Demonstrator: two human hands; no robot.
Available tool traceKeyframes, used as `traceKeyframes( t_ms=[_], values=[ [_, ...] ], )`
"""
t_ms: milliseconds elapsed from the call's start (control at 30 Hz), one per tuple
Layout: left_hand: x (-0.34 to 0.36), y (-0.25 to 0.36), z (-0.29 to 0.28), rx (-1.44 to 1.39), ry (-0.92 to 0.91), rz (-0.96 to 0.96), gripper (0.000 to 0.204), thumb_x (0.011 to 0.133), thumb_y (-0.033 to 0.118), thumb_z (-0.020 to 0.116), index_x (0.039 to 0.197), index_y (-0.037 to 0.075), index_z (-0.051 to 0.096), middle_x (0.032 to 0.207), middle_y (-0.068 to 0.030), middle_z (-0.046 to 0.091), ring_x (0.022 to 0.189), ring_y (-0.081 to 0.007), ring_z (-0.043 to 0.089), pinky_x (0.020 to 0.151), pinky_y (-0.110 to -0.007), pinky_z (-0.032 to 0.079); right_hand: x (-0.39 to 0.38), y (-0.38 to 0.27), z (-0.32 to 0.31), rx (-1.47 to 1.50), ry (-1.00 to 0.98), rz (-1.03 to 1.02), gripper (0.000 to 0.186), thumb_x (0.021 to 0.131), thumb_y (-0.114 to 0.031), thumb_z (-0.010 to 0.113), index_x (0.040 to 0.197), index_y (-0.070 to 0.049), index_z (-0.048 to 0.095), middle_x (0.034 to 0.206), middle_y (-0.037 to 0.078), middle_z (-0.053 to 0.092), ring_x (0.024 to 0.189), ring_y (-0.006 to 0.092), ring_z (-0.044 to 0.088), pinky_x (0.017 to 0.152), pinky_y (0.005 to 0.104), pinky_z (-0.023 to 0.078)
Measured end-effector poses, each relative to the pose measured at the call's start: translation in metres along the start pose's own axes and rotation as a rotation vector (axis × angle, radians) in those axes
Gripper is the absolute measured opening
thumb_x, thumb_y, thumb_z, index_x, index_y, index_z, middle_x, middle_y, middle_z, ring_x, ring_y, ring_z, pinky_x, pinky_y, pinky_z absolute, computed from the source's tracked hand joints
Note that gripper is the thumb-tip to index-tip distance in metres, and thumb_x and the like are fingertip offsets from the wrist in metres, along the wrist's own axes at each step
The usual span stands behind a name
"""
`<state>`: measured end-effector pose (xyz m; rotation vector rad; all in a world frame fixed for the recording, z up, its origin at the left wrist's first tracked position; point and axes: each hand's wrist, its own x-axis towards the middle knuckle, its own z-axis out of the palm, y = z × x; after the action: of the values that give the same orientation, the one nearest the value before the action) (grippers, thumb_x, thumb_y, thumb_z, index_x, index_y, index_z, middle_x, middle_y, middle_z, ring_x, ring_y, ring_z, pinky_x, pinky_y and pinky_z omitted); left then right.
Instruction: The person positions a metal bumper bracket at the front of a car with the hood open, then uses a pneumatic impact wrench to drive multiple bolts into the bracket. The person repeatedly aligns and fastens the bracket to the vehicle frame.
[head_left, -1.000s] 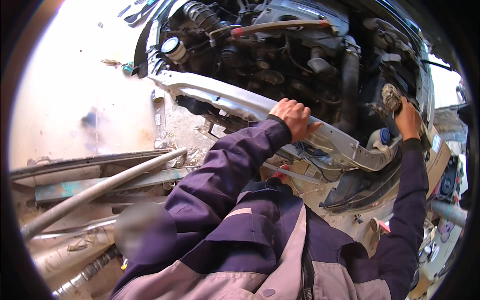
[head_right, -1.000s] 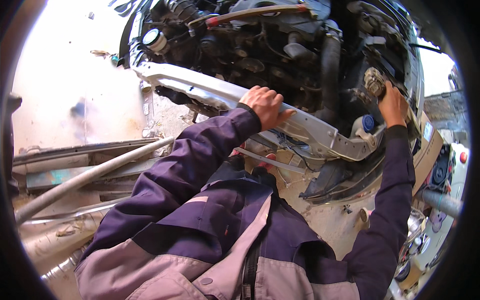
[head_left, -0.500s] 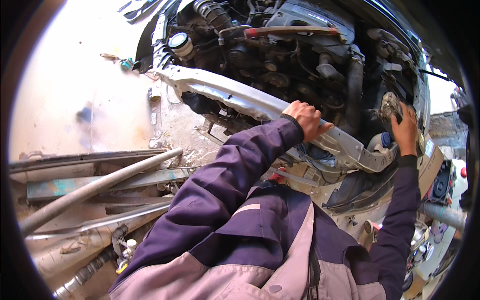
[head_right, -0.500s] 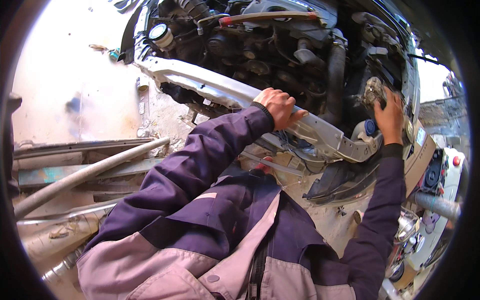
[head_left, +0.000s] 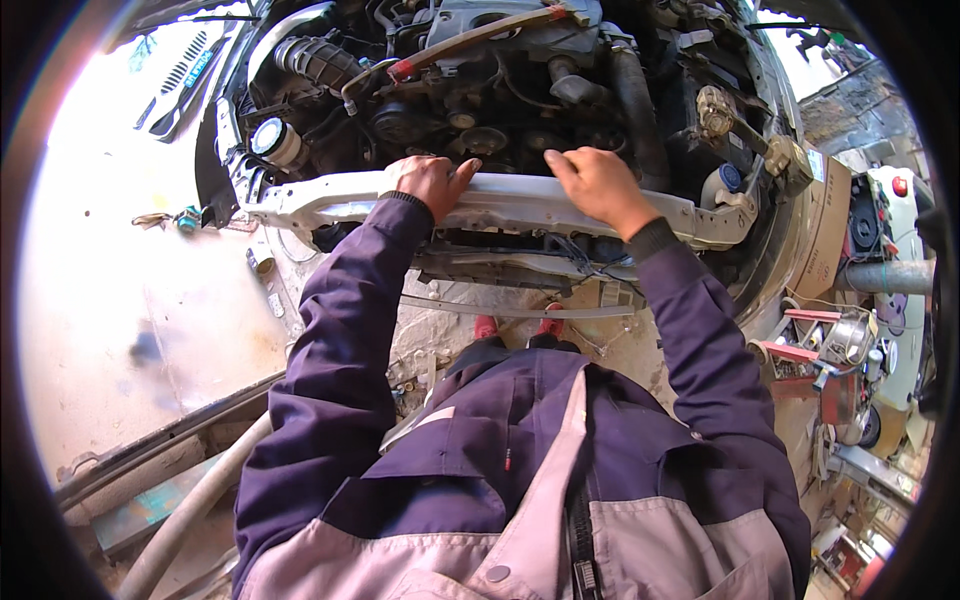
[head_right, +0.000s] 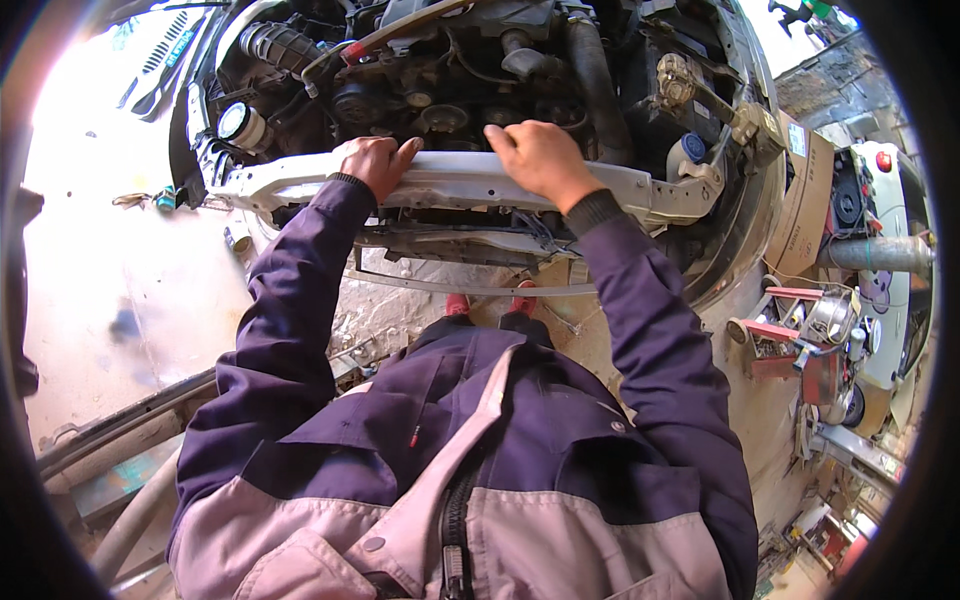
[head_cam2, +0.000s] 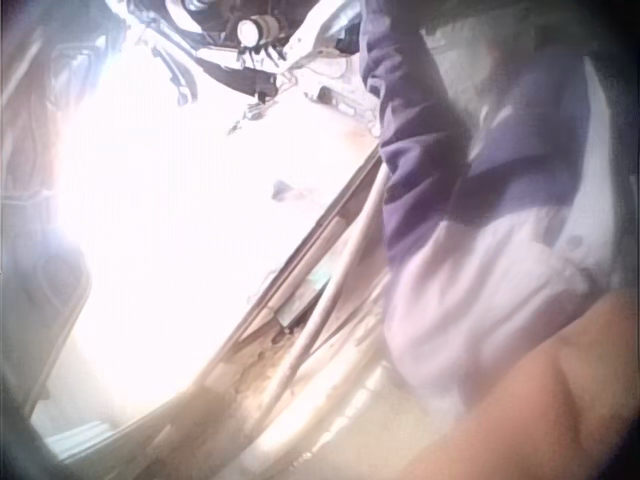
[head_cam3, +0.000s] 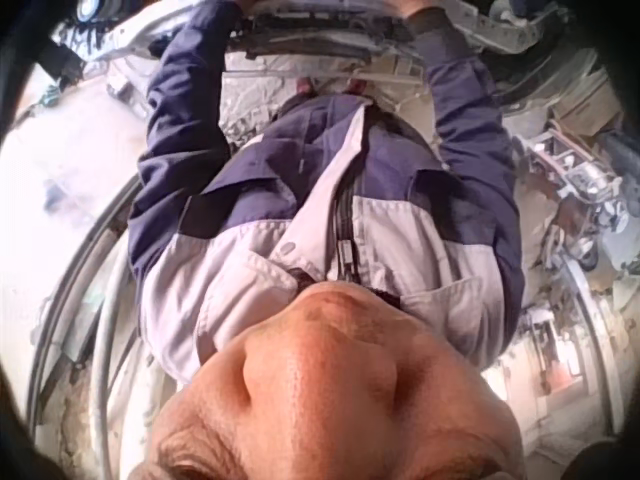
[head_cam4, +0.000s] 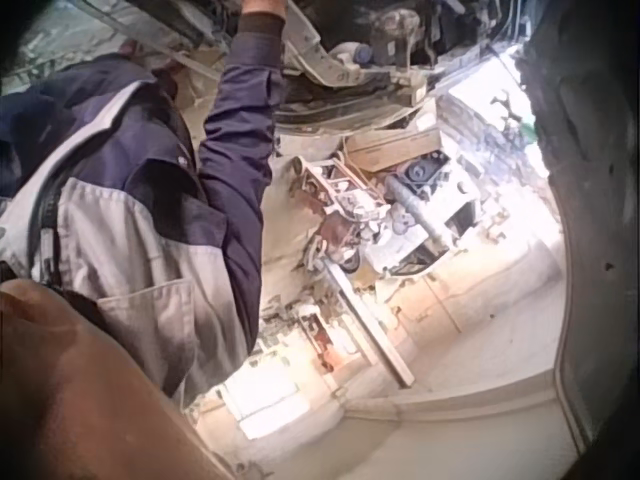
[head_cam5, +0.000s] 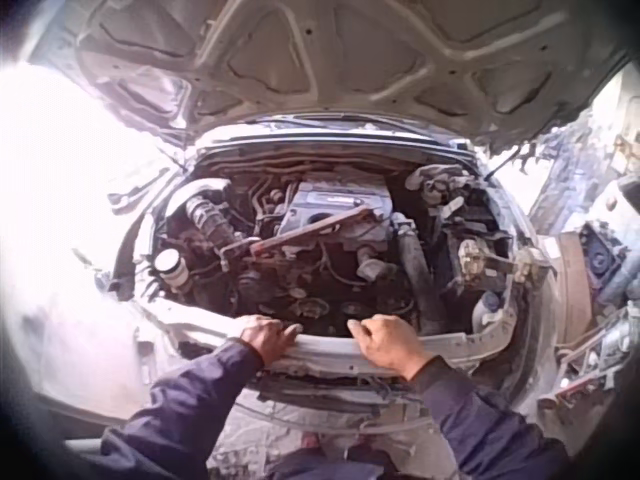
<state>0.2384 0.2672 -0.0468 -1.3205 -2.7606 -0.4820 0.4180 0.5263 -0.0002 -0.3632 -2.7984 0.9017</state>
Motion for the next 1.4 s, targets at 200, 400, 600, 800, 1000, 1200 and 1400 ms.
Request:
traceKeyframes(
  t_ms=[200,400,600,800,1000,1200,1400],
  values=[
    [0.005,0.007,0.001,0.063,-0.109,-0.136,0.069,0.111,0.062,0.053,0.085,0.008,0.088,0.081,-0.0189,0.081,0.08,-0.0387,0.081,0.082,-0.054,0.061,0.027,-0.033,0.04,-0.139,-0.114,0.206,0.063,0.113,-0.059,0.055,0.093,-0.007,0.084,0.099,0.026,0.08,0.101,0.0502,0.077,0.088,0.0582,0.06],
    [0.003,0.01,-0.007,0.042,-0.084,-0.094,0.06,0.11,0.05,0.049,0.09,0.009,0.089,0.09,-0.0193,0.083,0.086,-0.039,0.083,0.085,-0.053,0.063,0.017,-0.049,0.046,-0.289,-0.062,0.288,0.057,0.11,-0.056,0.057,0.103,-0.009,0.089,0.107,0.024,0.083,0.107,0.0465,0.08,0.096,0.0562,0.063],
    [0.002,0.012,-0.016,0.064,-0.148,-0.059,0.05,0.108,0.045,0.051,0.098,0.013,0.089,0.098,-0.0171,0.085,0.093,-0.0373,0.084,0.084,-0.052,0.065,0.019,-0.051,0.046,-0.3,-0.068,0.318,0.056,0.107,-0.054,0.057,0.107,-0.008,0.088,0.112,0.026,0.082,0.11,0.0475,0.079,0.1,0.0562,0.062],
    [0.019,0.015,-0.04,0.088,-0.413,-0.014,0.047,0.11,0.047,0.053,0.117,0.017,0.088,0.113,-0.0176,0.085,0.109,-0.0388,0.083,0.094,-0.052,0.065,0.044,-0.044,0.046,-0.242,-0.234,0.314,0.057,0.103,-0.055,0.064,0.105,-0.003,0.086,0.112,0.031,0.08,0.114,0.0504,0.076,0.102,0.057,0.061],
    [0.02,0.025,-0.048,-0.074,-0.352,-0.234,0.063,0.107,0.063,0.057,0.11,0.008,0.089,0.111,-0.0211,0.085,0.11,-0.0398,0.082,0.099,-0.051,0.063,0.056,-0.062,0.071,-0.217,-0.217,0.284,0.057,0.105,-0.057,0.063,0.108,-0.004,0.086,0.115,0.031,0.079,0.117,0.0511,0.074,0.103,0.0571,0.06],
    [0.018,0.028,-0.041,-0.11,-0.24,-0.299,0.057,0.106,0.055,0.059,0.106,0.007,0.089,0.11,-0.0224,0.084,0.108,-0.0393,0.082,0.099,-0.05,0.063,0.05,-0.069,0.071,-0.29,-0.146,0.28,0.062,0.107,-0.058,0.058,0.108,-0.003,0.086,0.112,0.034,0.078,0.114,0.0534,0.075,0.101,0.0596,0.059],
    [0.0,0.029,-0.039,-0.052,-0.088,-0.138,0.05,0.103,0.046,0.056,0.092,0.01,0.089,0.098,-0.0206,0.084,0.097,-0.0381,0.084,0.092,-0.049,0.064,0.034,-0.08,0.064,-0.371,-0.065,0.17,0.063,0.112,-0.053,0.049,0.109,-0.004,0.087,0.11,0.029,0.081,0.111,0.0502,0.077,0.1,0.0584,0.062]
  ],
)
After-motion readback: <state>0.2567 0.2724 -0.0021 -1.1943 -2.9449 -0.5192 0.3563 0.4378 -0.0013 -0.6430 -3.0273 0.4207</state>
